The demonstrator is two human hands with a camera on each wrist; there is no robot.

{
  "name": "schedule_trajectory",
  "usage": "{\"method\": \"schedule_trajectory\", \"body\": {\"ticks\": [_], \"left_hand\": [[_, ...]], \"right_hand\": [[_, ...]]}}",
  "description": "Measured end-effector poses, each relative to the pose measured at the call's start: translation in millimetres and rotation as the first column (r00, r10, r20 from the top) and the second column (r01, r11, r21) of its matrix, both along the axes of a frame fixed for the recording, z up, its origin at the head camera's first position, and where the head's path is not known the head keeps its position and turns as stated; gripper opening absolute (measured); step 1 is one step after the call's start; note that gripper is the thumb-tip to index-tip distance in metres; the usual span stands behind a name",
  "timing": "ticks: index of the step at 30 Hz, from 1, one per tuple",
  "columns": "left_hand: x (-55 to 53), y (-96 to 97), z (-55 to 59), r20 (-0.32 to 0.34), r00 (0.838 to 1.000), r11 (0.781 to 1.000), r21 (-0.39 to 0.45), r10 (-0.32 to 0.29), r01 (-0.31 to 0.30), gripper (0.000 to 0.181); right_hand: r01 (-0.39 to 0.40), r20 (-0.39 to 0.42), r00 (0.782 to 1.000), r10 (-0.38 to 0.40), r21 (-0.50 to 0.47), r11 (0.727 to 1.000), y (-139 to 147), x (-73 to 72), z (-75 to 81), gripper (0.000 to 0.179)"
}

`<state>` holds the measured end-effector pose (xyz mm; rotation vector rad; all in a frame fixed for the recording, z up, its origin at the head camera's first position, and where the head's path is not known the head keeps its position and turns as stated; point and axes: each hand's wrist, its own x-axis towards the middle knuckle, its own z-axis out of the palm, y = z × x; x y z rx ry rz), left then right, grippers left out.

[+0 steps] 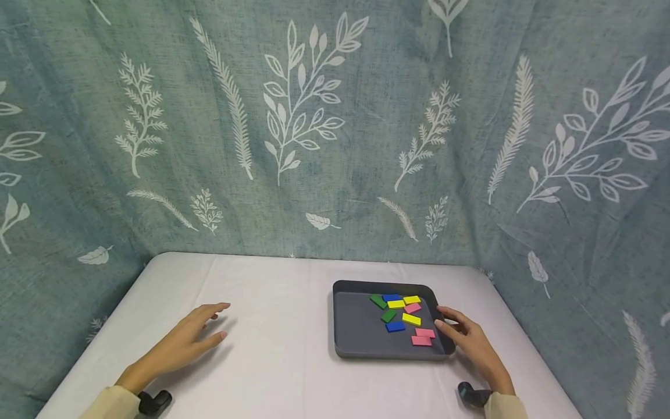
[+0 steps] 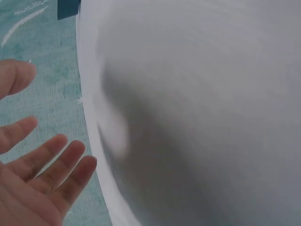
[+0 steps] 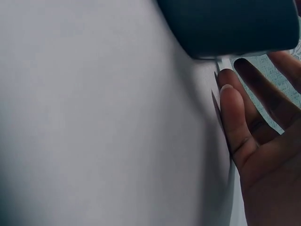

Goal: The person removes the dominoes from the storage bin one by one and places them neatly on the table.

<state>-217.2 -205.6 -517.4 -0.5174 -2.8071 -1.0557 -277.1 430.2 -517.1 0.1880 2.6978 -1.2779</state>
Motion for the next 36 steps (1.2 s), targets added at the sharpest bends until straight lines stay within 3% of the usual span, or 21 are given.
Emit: {"method": "schedule_trajectory", "body": {"ticks": [9, 13, 21, 29, 36], "left_hand": [[-11.4, 21.4, 2.1, 0.025, 0.998, 0.998, 0.037, -0.050, 0.049, 0.061], [-17.9, 32.9, 5.4, 0.014, 0.995, 0.993, 0.061, -0.102, 0.101, 0.062], [-32.7, 60.7, 9.3, 0.003, 0.986, 0.982, 0.090, -0.169, 0.168, 0.061], [-50.1, 102.7, 23.7, -0.005, 0.973, 0.968, 0.090, -0.233, 0.232, 0.057], [-66.9, 137.7, 36.8, -0.012, 0.959, 0.956, 0.071, -0.284, 0.284, 0.052]], "right_hand": [[-0.043, 0.031, 0.999, 0.043, -0.013, 0.999, 14, -6.4, -3.7, 0.088], [-0.047, 0.070, 0.996, 0.052, -0.074, 0.996, 20, -6.9, -8.0, 0.089], [-0.067, 0.066, 0.995, 0.078, -0.148, 0.987, 27, -10.2, -14.3, 0.092], [-0.080, 0.060, 0.994, 0.089, -0.150, 0.985, 33, -9.6, -20.4, 0.093], [-0.116, 0.052, 0.991, 0.126, -0.164, 0.980, 32, -16.3, -16.7, 0.092]]}}
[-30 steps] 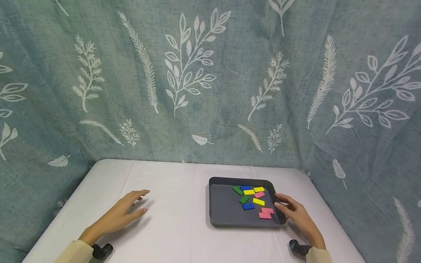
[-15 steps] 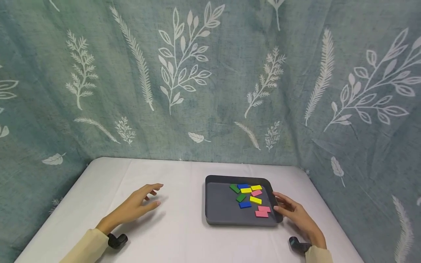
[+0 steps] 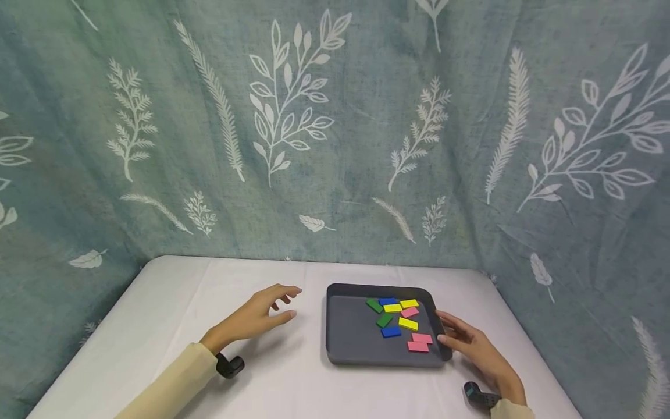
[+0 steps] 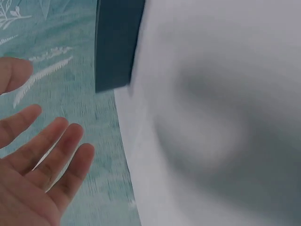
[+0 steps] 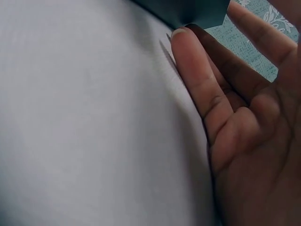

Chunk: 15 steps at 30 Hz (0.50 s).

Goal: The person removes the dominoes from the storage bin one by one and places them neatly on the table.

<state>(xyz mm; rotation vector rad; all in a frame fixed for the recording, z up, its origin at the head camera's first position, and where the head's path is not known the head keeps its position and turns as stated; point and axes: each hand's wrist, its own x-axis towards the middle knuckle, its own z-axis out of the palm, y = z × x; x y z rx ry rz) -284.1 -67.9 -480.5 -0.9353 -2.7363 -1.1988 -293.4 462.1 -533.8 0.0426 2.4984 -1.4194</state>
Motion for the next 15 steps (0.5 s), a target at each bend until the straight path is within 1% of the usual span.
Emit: {"method": "schedule_trajectory", "body": {"ticks": [5, 9, 13, 15], "left_hand": [[-14.1, 27.2, 6.7, -0.013, 0.998, 0.998, 0.020, -0.061, 0.062, 0.049], [-24.4, 49.5, 9.9, -0.006, 0.996, 0.995, 0.027, -0.092, 0.092, 0.047], [-32.7, 74.2, 12.2, 0.008, 0.992, 0.991, 0.030, -0.128, 0.128, 0.043], [-37.6, 87.2, 11.2, 0.012, 0.988, 0.988, 0.024, -0.155, 0.155, 0.041]], "right_hand": [[0.001, 0.000, 1.000, -0.001, -0.006, 1.000, 0, -0.3, 2.6, 0.091], [-0.001, -0.001, 1.000, 0.001, -0.009, 1.000, 0, 0.1, 2.6, 0.090], [-0.002, -0.003, 1.000, 0.002, -0.024, 1.000, -1, 2.2, 1.9, 0.090], [-0.004, -0.003, 1.000, 0.004, -0.030, 1.000, -1, 3.9, 2.0, 0.090]]}}
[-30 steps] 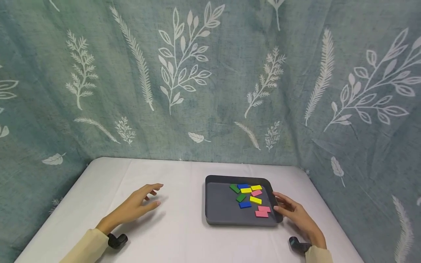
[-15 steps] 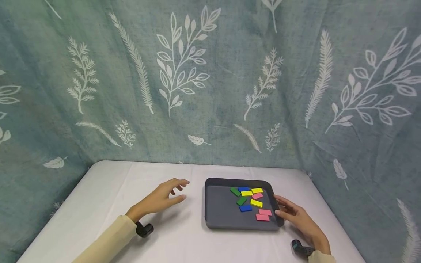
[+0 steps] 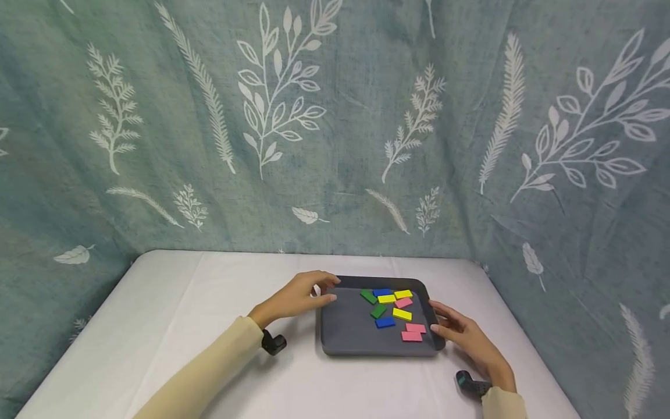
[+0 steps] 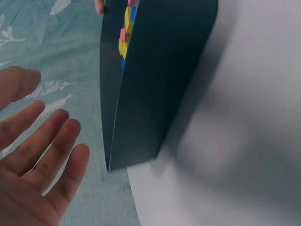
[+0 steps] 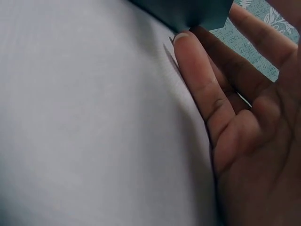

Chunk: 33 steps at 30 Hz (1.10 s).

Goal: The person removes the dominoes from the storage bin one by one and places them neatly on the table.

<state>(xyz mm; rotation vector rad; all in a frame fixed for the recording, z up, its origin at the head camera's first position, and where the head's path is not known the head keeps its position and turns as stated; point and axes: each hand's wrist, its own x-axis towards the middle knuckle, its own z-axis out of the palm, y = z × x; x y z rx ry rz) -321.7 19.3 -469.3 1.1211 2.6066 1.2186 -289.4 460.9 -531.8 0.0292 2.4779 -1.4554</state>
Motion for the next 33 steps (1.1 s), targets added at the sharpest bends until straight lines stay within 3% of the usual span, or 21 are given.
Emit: {"method": "schedule_trajectory", "body": {"ticks": [8, 13, 24, 33], "left_hand": [[-18.2, 47.5, 2.2, 0.030, 0.993, 0.992, -0.043, -0.115, 0.116, 0.036], [-22.5, 69.4, 3.0, 0.083, 0.981, 0.984, -0.031, -0.173, 0.176, 0.033], [-34.0, 101.1, 1.1, 0.152, 0.975, 0.987, 0.009, -0.161, 0.162, 0.034], [-41.5, 114.3, -16.7, 0.194, 0.973, 0.990, -0.047, -0.123, 0.135, 0.041]], "right_hand": [[0.003, -0.017, 1.000, -0.003, -0.008, 1.000, -2, -0.6, 3.6, 0.088], [0.002, -0.023, 1.000, -0.003, -0.021, 1.000, -2, -2.0, 5.1, 0.088], [0.006, -0.038, 0.999, -0.008, -0.039, 0.999, 2, -2.9, 0.8, 0.085], [0.020, -0.035, 0.999, -0.022, -0.048, 0.999, 3, 4.6, -0.6, 0.081]]}}
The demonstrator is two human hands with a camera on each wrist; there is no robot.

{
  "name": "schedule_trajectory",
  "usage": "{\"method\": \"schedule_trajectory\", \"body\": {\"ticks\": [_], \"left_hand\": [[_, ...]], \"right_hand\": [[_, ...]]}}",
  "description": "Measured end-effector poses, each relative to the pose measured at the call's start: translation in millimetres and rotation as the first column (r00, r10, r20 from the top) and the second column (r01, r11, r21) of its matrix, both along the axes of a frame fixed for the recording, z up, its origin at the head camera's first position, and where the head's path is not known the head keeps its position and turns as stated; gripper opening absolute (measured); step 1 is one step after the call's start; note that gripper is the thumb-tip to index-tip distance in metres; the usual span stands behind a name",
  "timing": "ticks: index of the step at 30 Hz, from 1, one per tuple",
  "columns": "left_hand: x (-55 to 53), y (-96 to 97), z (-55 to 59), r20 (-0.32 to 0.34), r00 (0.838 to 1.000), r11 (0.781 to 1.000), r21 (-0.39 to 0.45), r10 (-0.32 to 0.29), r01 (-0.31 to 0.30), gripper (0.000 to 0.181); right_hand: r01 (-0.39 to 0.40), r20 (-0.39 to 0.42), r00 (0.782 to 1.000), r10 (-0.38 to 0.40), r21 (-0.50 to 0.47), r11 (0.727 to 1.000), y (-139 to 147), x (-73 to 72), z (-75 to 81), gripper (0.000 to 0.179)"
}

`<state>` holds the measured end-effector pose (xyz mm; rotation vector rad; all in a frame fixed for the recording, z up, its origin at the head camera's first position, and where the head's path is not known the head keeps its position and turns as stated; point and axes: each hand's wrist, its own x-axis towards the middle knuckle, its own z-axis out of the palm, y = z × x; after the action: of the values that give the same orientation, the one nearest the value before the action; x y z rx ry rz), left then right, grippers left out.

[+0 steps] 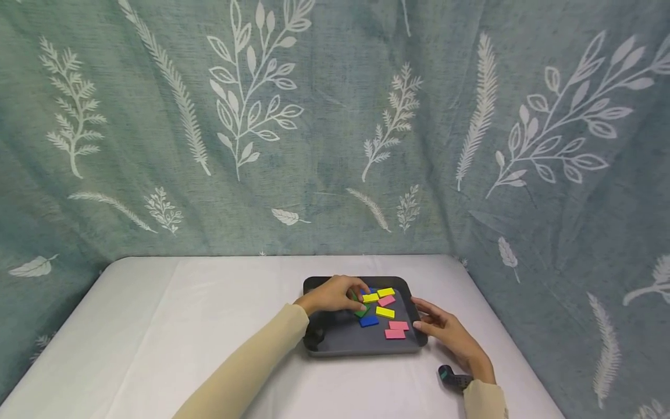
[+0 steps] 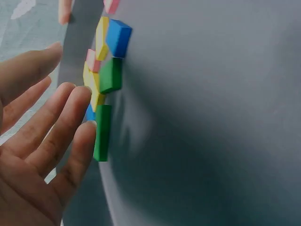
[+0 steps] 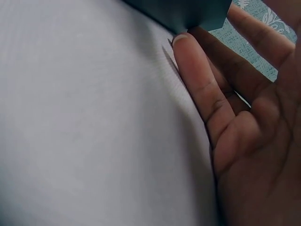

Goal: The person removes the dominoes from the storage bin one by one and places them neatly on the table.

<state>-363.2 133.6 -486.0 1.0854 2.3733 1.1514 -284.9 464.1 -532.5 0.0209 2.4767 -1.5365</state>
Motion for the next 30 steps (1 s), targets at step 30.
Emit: {"method": "schedule_trajectory", "body": {"ticks": [30], "left_hand": [[-1.9, 4.0, -19.8, 0.050, 0.997, 0.991, -0.123, 0.063, -0.056, 0.054]], "right_hand": [[-0.011, -0.025, 1.000, 0.011, -0.007, 1.000, 4, 2.3, -1.9, 0.079]]}}
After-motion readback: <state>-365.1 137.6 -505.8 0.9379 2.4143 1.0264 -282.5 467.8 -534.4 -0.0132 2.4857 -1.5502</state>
